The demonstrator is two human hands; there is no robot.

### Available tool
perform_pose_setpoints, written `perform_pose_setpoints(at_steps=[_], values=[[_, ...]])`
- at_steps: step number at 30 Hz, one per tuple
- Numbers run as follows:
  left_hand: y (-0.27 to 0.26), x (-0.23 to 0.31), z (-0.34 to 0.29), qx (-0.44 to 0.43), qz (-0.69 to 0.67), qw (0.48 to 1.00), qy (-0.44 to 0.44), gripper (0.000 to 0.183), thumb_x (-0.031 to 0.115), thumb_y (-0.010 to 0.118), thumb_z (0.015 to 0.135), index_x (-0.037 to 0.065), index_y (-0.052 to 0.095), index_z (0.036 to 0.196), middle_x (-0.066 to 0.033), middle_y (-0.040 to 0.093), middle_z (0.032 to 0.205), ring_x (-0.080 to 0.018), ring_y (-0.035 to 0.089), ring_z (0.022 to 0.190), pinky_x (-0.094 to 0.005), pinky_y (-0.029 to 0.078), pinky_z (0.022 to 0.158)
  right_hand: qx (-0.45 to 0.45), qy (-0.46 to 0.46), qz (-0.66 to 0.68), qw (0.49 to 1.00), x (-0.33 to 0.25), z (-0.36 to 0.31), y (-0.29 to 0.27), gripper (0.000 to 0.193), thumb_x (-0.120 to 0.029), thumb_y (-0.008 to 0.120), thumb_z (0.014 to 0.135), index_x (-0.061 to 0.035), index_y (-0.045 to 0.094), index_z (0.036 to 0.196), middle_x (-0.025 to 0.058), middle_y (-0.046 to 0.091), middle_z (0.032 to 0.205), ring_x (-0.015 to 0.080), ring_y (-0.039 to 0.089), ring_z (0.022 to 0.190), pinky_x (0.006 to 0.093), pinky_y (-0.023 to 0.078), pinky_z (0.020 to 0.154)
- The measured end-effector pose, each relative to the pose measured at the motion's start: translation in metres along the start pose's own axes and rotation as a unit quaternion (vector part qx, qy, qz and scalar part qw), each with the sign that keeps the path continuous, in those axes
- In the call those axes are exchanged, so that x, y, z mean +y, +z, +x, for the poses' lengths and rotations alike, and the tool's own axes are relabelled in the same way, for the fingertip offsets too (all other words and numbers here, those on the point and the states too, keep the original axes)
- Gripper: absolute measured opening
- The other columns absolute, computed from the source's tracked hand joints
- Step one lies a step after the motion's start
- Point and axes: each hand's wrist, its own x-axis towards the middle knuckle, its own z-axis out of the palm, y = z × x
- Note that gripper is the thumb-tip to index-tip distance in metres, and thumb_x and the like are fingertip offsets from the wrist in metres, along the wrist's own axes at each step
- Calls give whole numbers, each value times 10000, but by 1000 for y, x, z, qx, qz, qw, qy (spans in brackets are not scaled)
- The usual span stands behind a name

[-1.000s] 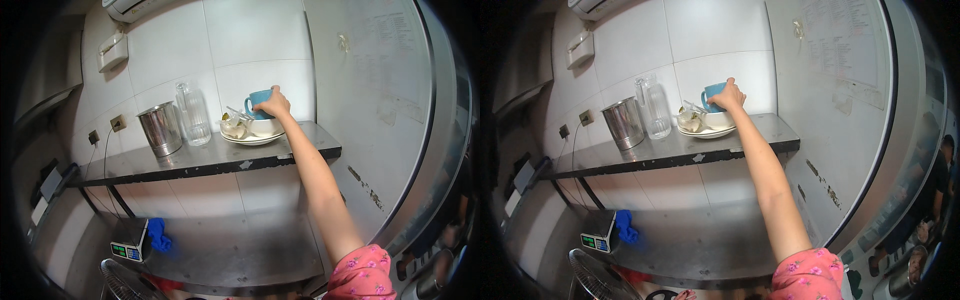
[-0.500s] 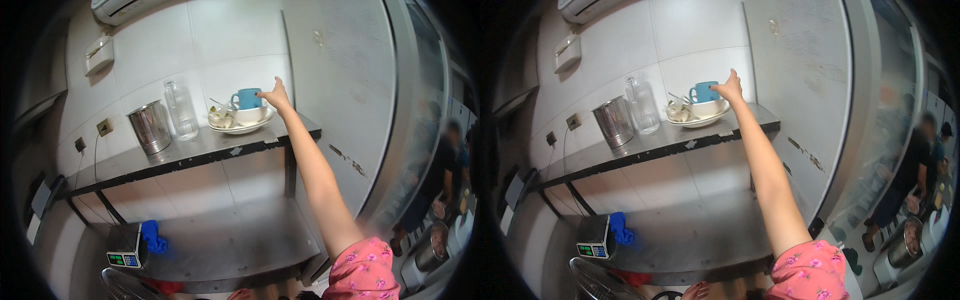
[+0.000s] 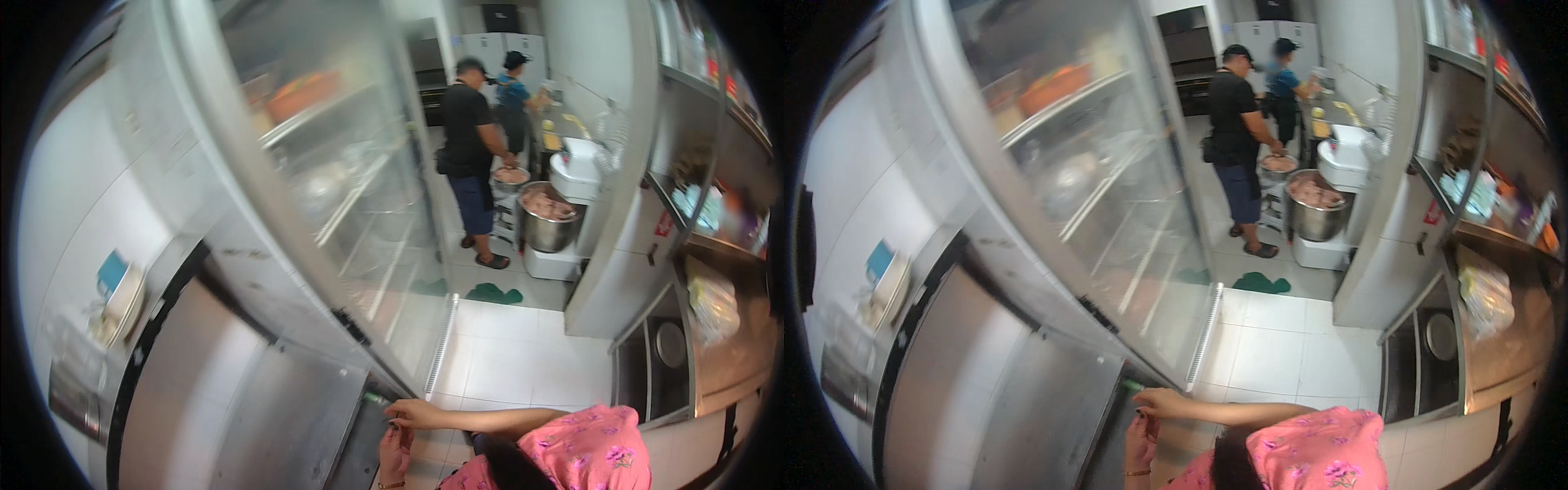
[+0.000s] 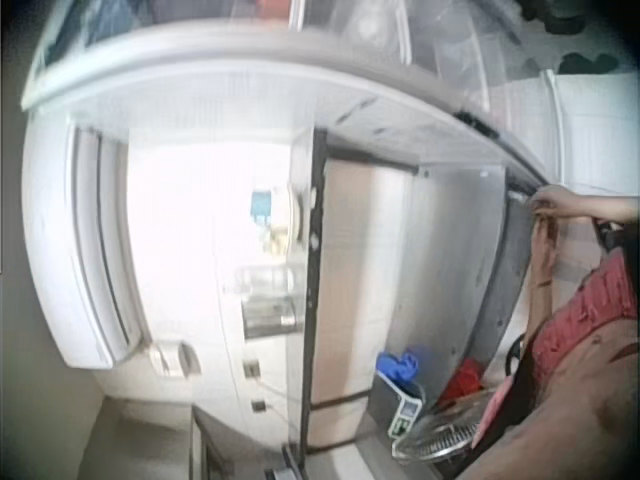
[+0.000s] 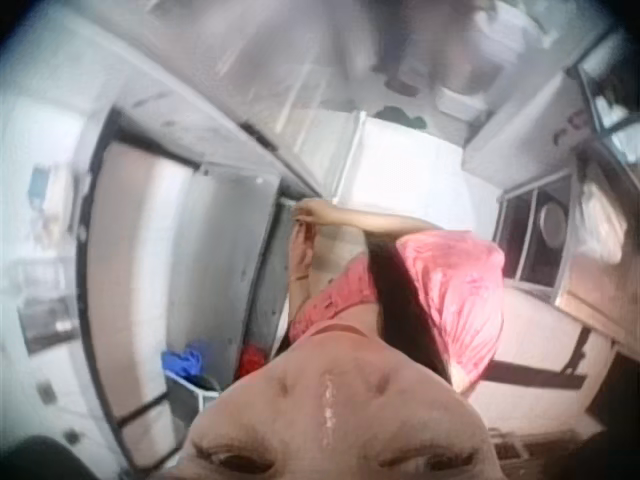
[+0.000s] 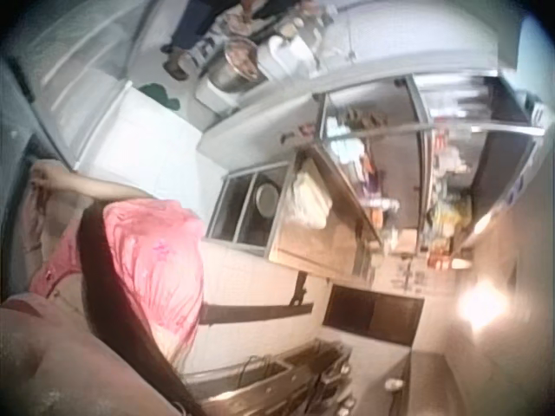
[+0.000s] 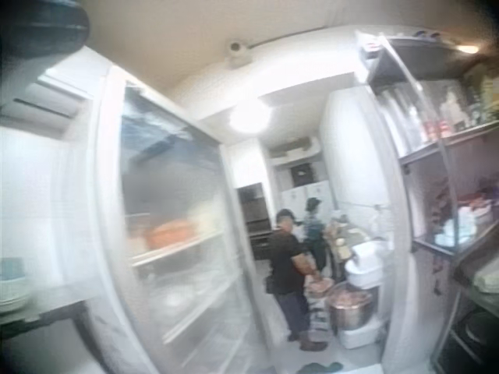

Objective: The person places small yellow dough pieces into a metal tray, then washes a blue mug and spoon at a sink. Later, the person places filling into yellow dough cups on a stainless steel table alongside another worker.

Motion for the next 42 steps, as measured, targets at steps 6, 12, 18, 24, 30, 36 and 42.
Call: perform_pose_setpoints(at_steps=[6,12,18,24,30,36,42], values=[[101,-50,77,-77,83,991,-64,251,197,504,887,75,496,1106,-2,583,959,-102,567,871,-238,480,738,154,88,75,981,86,-49,-85,277,-238,531,848,-69,564,1065,84,631,924,195,612,764,299,484,680],[211,-105,162,-146,130,969,-150,210,202,506,881,64,540,1036,-16,609,855,-100,593,740,-221,490,664,197,123,192,954,155,-97,-203,253,-213,507,857,-46,579,1032,65,625,851,109,561,753,256,460,685],[305,-167,243,-237,139,927,-254,210,222,459,899,44,549,963,-17,595,808,-99,570,698,-231,474,643,295,121,205,925,187,-144,-312,298,-65,475,789,-56,567,1073,81,569,1008,147,525,900,266,430,777],[345,-219,337,-284,69,892,-345,291,227,386,910,33,521,1079,-87,562,1050,-168,532,976,-296,418,866,293,0,-151,944,187,-139,-380,672,28,517,626,-117,382,1268,140,403,1245,327,400,1143,464,294,988],[383,-232,448,-109,-286,815,-492,351,190,373,915,-45,450,1164,-157,489,1194,-217,478,1100,-299,356,976,226,-30,-239,944,248,-50,-446,669,-7,632,556,-82,425,1189,137,467,1141,327,430,1100,448,323,954],[456,-197,551,-227,-38,922,-311,275,101,372,902,-88,483,1069,-169,521,1138,-218,523,1029,-313,401,938,213,55,-202,954,293,27,-543,521,-20,646,556,-61,492,1052,120,549,1014,300,520,970,381,392,863],[491,-171,614,-191,92,938,-275,124,29,418,847,-22,526,880,-109,562,977,-147,552,881,-256,478,743,212,109,-170,956,333,72,-602,309,-164,614,649,-88,499,926,144,598,829,341,571,825,432,441,691]])
